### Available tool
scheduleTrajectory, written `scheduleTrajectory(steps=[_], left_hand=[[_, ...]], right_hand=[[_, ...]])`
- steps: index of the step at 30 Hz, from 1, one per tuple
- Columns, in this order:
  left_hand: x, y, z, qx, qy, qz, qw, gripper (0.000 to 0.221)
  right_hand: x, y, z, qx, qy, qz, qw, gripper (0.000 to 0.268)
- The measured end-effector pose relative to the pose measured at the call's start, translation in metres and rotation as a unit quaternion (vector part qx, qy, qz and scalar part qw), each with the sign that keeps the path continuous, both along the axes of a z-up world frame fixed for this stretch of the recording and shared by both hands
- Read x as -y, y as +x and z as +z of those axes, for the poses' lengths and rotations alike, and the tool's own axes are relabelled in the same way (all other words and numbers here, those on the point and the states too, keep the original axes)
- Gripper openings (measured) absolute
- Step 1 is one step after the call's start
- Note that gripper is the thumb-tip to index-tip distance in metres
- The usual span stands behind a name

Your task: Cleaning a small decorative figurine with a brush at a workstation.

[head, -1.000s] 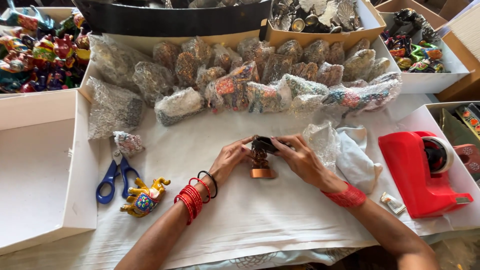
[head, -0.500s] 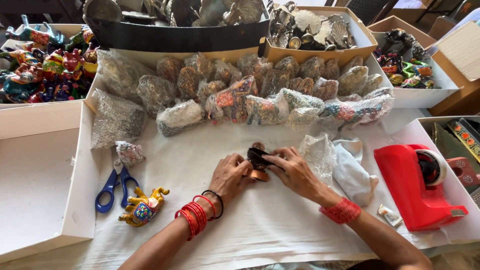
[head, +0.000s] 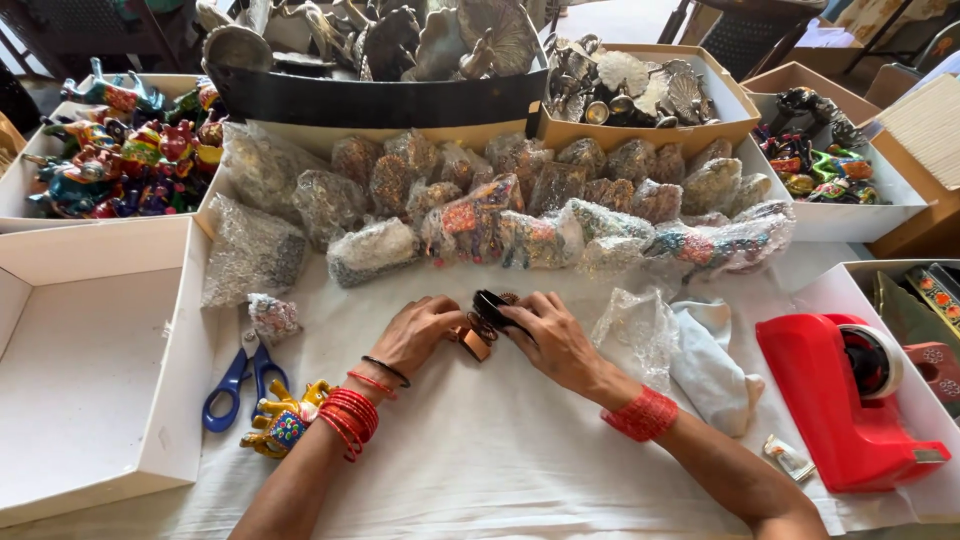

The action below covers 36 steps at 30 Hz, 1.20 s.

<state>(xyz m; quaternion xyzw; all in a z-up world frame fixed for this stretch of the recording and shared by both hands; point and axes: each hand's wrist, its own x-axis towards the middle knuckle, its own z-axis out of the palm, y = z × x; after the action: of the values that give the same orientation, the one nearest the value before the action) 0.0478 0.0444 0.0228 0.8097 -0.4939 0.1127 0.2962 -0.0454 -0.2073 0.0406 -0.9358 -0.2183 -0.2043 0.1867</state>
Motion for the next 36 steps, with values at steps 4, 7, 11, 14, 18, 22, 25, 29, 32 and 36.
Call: scheduleTrajectory(steps=[4,7,11,14,18,22,25,29,32,36], left_hand=[[0.001,-0.004,0.004,-0.012,0.017,0.018,1.0,0.024],[0.001,-0.006,0.004,-0.042,0.01,0.017,0.999,0.019],[0.002,-0.013,0.008,-0.019,0.011,0.03,0.999,0.024],[0.001,-0.018,0.015,-0.014,0.016,0.044,0.999,0.03],[-0.001,-0.02,0.025,-0.037,0.014,0.029,0.999,0.023],[0.004,-0.03,0.036,-0.045,0.062,0.03,0.997,0.015],[0.016,-0.048,0.051,-0.013,0.18,0.088,0.98,0.009],[0.054,-0.078,0.085,0.075,0.04,0.05,0.995,0.011],[0.092,-0.099,0.099,0.117,-0.035,-0.021,0.992,0.02],[0.159,-0.126,0.096,0.117,-0.004,-0.132,0.984,0.011]], right_hand=[[0.003,-0.018,0.014,-0.038,-0.014,-0.005,0.999,0.034],[0.003,-0.007,0.009,-0.062,-0.044,-0.019,0.997,0.034],[-0.009,0.029,0.002,-0.021,-0.039,-0.025,0.999,0.032],[-0.012,0.04,-0.005,0.002,-0.037,-0.02,0.999,0.032],[-0.002,0.014,-0.014,-0.028,-0.045,-0.024,0.998,0.033],[-0.005,-0.008,0.006,-0.053,-0.049,-0.024,0.997,0.034],[-0.012,0.003,0.011,-0.01,-0.038,-0.014,0.999,0.032],[-0.018,0.035,0.002,-0.031,-0.024,-0.069,0.997,0.04],[-0.019,0.036,-0.005,-0.032,-0.006,-0.074,0.997,0.047],[-0.026,0.003,-0.024,0.051,-0.078,-0.021,0.995,0.051]])
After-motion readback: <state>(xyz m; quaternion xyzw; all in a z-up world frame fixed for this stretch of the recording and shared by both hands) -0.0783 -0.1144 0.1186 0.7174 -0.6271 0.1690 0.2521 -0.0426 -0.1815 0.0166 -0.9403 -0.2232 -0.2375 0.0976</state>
